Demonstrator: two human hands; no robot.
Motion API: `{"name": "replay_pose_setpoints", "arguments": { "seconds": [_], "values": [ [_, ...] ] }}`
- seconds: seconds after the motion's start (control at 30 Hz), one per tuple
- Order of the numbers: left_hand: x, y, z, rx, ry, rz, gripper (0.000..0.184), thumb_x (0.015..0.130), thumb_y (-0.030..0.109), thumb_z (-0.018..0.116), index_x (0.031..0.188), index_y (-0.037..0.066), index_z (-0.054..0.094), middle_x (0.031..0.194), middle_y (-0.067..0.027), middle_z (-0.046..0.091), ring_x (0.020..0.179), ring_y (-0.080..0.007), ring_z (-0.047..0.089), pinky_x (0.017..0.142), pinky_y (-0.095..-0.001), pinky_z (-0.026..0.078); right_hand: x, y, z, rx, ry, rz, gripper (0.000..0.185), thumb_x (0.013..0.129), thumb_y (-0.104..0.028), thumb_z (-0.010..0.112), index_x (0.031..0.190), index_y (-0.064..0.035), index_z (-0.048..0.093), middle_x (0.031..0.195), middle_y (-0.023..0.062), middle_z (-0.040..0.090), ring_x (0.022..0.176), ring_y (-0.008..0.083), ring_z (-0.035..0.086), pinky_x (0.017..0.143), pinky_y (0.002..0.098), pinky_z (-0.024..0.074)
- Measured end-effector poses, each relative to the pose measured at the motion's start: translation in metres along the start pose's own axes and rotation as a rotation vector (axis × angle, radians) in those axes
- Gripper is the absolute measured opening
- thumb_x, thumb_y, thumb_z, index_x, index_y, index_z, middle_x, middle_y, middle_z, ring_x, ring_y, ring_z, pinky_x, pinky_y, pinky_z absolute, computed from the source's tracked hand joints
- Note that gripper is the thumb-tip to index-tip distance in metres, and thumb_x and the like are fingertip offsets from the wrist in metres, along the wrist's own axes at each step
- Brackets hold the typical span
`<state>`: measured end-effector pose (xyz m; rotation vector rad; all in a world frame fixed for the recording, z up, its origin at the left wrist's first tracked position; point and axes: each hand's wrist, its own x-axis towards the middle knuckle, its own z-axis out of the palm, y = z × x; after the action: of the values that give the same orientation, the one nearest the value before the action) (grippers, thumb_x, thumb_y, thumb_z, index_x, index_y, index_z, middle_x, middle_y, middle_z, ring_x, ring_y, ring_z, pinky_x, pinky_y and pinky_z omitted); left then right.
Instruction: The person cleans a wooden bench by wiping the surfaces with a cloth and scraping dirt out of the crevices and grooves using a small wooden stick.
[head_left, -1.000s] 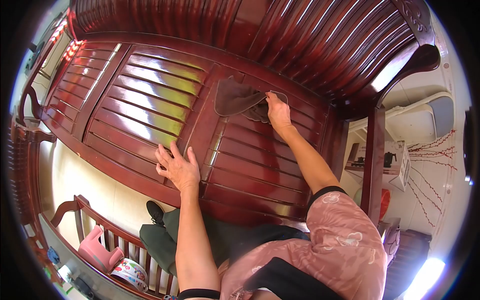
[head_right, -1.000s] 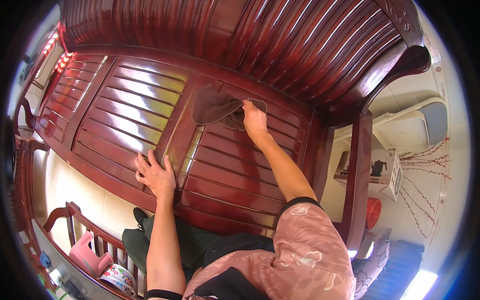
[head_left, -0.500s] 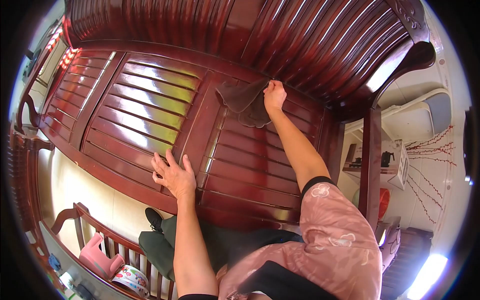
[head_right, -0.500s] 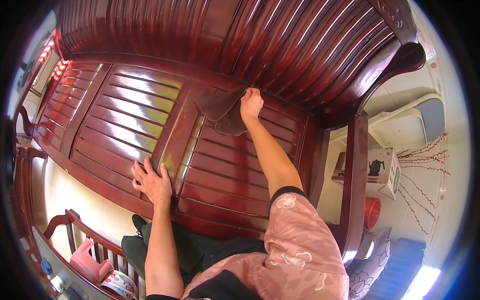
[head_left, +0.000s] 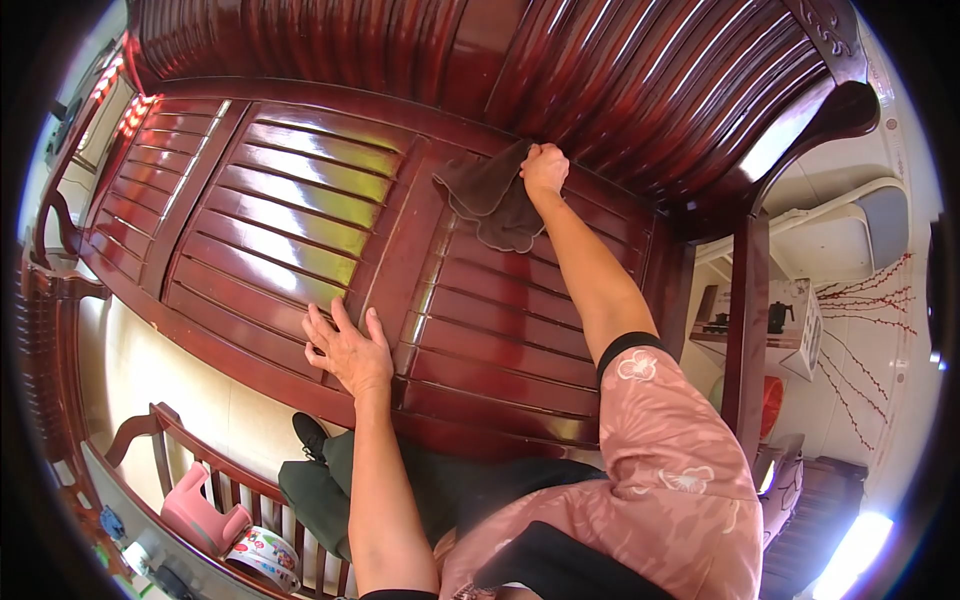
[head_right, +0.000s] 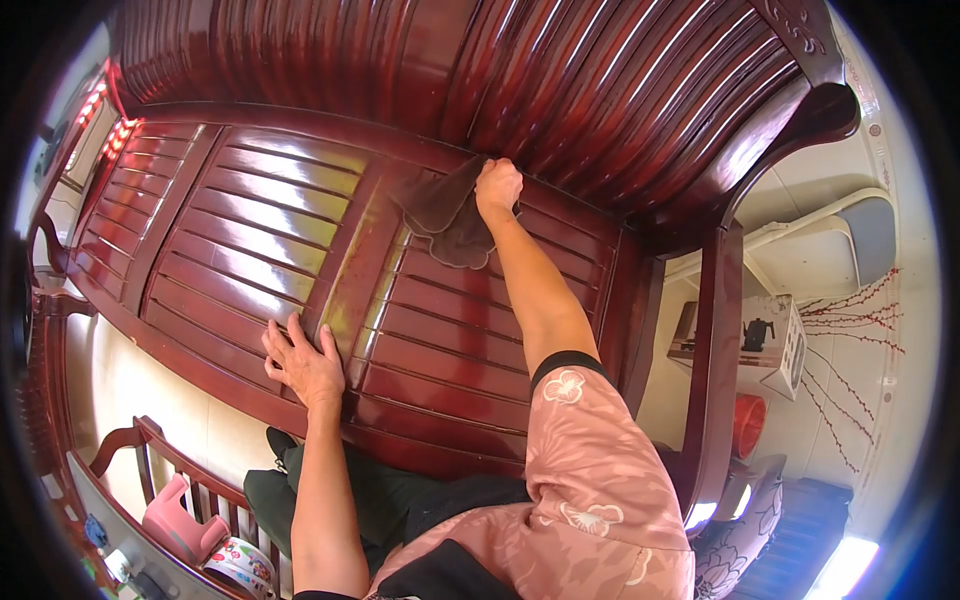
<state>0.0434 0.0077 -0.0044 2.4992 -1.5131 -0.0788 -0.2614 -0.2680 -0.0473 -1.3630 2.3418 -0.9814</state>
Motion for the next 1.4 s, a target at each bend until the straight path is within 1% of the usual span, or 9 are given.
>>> {"name": "replay_pose_setpoints", "arguments": {
  "seconds": [0.17, 0.27, 0.37, 0.47, 0.57, 0.67, 0.77, 1.27, 1.4],
  "values": [
    [0.0, 0.0, -0.001, -0.001, -0.003, 0.004, 0.056, 0.095, 0.043, 0.058, 0.14, 0.011, 0.049, 0.155, -0.0204, 0.031, 0.147, -0.0361, 0.023, 0.112, -0.0598, 0.02, -0.013, -0.02, -0.006, 0.279, 0.035, 0.069, 0.025, 0.097, -0.018, 0.057, 0.085, 0.0022, 0.065, 0.064, 0.0136, 0.068, 0.057, 0.0256, 0.069, 0.065, 0.0386, 0.0579],
    [0.0, 0.0, -0.002, -0.001, -0.005, 0.001, 0.056, 0.095, 0.043, 0.058, 0.14, 0.011, 0.049, 0.155, -0.0202, 0.031, 0.147, -0.036, 0.023, 0.112, -0.0598, 0.02, -0.018, -0.02, -0.003, 0.271, 0.057, 0.097, 0.027, 0.096, -0.016, 0.057, 0.084, 0.0055, 0.067, 0.065, 0.0123, 0.07, 0.056, 0.0202, 0.069, 0.061, 0.0342, 0.0573],
    [0.0, 0.0, -0.001, 0.002, -0.007, -0.002, 0.056, 0.094, 0.043, 0.059, 0.14, 0.011, 0.049, 0.155, -0.0198, 0.03, 0.147, -0.036, 0.023, 0.112, -0.0597, 0.02, -0.006, -0.012, 0.001, 0.078, -0.037, 0.087, 0.026, 0.095, -0.014, 0.057, 0.082, 0.0051, 0.067, 0.065, 0.0121, 0.07, 0.054, 0.0202, 0.069, 0.057, 0.0343, 0.0571],
    [0.0, 0.002, -0.002, -0.003, -0.008, 0.001, 0.056, 0.094, 0.042, 0.059, 0.14, 0.011, 0.049, 0.155, -0.0197, 0.03, 0.147, -0.036, 0.023, 0.112, -0.0597, 0.02, -0.002, -0.031, -0.012, 0.116, -0.12, 0.15, 0.027, 0.094, -0.018, 0.058, 0.079, 0.0028, 0.067, 0.061, 0.0144, 0.068, 0.059, 0.025, 0.071, 0.064, 0.0378, 0.0589],
    [0.0, 0.001, -0.001, -0.008, 0.004, 0.007, 0.057, 0.094, 0.042, 0.06, 0.14, 0.011, 0.049, 0.155, -0.0198, 0.03, 0.147, -0.0362, 0.023, 0.112, -0.0597, 0.02, 0.002, -0.026, -0.01, 0.162, -0.133, 0.14, 0.023, 0.091, -0.013, 0.057, 0.078, 0.0031, 0.068, 0.064, 0.0121, 0.069, 0.054, 0.0203, 0.068, 0.051, 0.0343, 0.0567],
    [0.0, -0.001, 0.0, -0.005, 0.005, 0.006, 0.057, 0.094, 0.042, 0.06, 0.14, 0.011, 0.049, 0.155, -0.02, 0.031, 0.147, -0.0363, 0.023, 0.112, -0.0598, 0.02, 0.017, 0.003, 0.008, -0.061, -0.01, 0.134, 0.028, 0.09, -0.022, 0.061, 0.084, 0.0042, 0.07, 0.083, 0.0266, 0.071, 0.085, 0.0393, 0.072, 0.081, 0.0484, 0.0572],
    [0.0, 0.0, 0.001, -0.002, 0.008, 0.005, 0.057, 0.094, 0.042, 0.06, 0.14, 0.011, 0.049, 0.155, -0.0199, 0.031, 0.147, -0.0365, 0.023, 0.112, -0.06, 0.021, 0.014, 0.002, 0.002, -0.069, -0.035, 0.117, 0.027, 0.089, -0.022, 0.061, 0.086, 0.0033, 0.07, 0.093, 0.0289, 0.07, 0.094, 0.0428, 0.069, 0.084, 0.0495, 0.056],
    [-0.001, 0.001, -0.002, -0.009, -0.01, 0.001, 0.056, 0.094, 0.043, 0.059, 0.14, 0.012, 0.048, 0.155, -0.02, 0.031, 0.147, -0.0366, 0.023, 0.111, -0.0603, 0.02, 0.002, 0.001, -0.001, -0.085, -0.057, -0.096, 0.025, 0.092, -0.024, 0.061, 0.091, -0.0014, 0.071, 0.093, 0.0281, 0.07, 0.093, 0.0454, 0.068, 0.084, 0.05, 0.0553],
    [0.0, 0.0, -0.002, -0.003, -0.01, 0.001, 0.056, 0.095, 0.043, 0.059, 0.14, 0.012, 0.048, 0.155, -0.0202, 0.031, 0.146, -0.0368, 0.023, 0.111, -0.0603, 0.02, 0.004, -0.007, -0.009, -0.152, 0.005, 0.001, 0.025, 0.091, -0.024, 0.061, 0.089, -0.0011, 0.071, 0.093, 0.0284, 0.069, 0.093, 0.0456, 0.068, 0.084, 0.0507, 0.0551]
  ]
}}
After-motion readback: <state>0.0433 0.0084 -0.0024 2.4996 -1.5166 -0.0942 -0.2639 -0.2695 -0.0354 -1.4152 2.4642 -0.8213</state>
